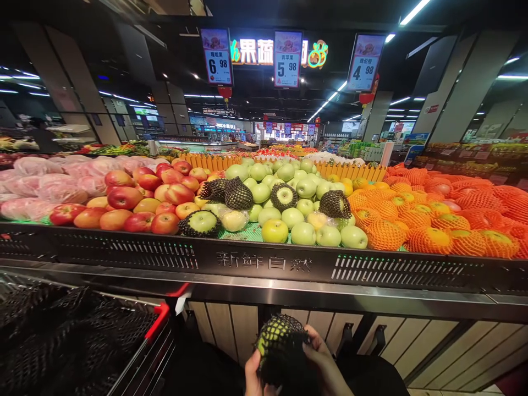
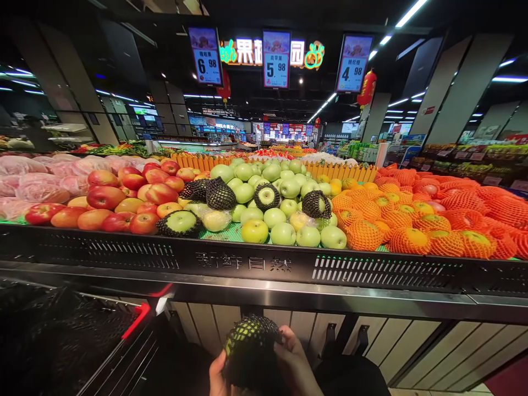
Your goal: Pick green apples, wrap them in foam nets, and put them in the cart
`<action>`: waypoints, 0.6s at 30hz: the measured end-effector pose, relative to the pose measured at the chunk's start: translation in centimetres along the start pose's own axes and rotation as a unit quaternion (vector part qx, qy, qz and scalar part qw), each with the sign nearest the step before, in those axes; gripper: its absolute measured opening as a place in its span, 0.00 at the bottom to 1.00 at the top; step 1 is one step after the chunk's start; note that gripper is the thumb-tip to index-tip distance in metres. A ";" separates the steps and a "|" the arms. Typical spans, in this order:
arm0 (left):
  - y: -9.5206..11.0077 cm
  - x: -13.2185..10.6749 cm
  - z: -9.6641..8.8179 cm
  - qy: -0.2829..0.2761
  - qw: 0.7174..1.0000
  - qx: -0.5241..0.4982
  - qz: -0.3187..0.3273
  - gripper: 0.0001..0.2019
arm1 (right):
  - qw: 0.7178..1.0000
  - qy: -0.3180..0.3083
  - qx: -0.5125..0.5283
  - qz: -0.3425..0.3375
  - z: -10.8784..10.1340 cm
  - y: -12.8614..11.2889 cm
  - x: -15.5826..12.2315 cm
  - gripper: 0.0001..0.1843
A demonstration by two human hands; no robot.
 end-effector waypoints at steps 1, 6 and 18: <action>-0.1 0.0 0.2 -0.005 1.000 0.014 -0.002 0.31 | 0.999 0.013 -0.031 -0.013 -0.7 -0.5 0.2 0.14; 0.2 -0.1 1.1 -0.039 0.993 0.114 -0.008 0.33 | 0.990 -0.024 -0.116 -0.076 -0.9 -3.7 -1.4 0.32; 0.5 -0.2 0.4 0.014 0.931 0.352 -0.094 0.29 | 0.967 -0.096 -0.232 0.051 0.9 -3.6 -4.2 0.57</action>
Point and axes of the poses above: each hand's wrist, its own x-axis towards the middle knuckle, its own z-axis out of the palm, y = z × x, the point moved 9 cm from there along x, towards the middle knuckle, and after that the axes turned 1 degree about -z, right-handed, at the moved point
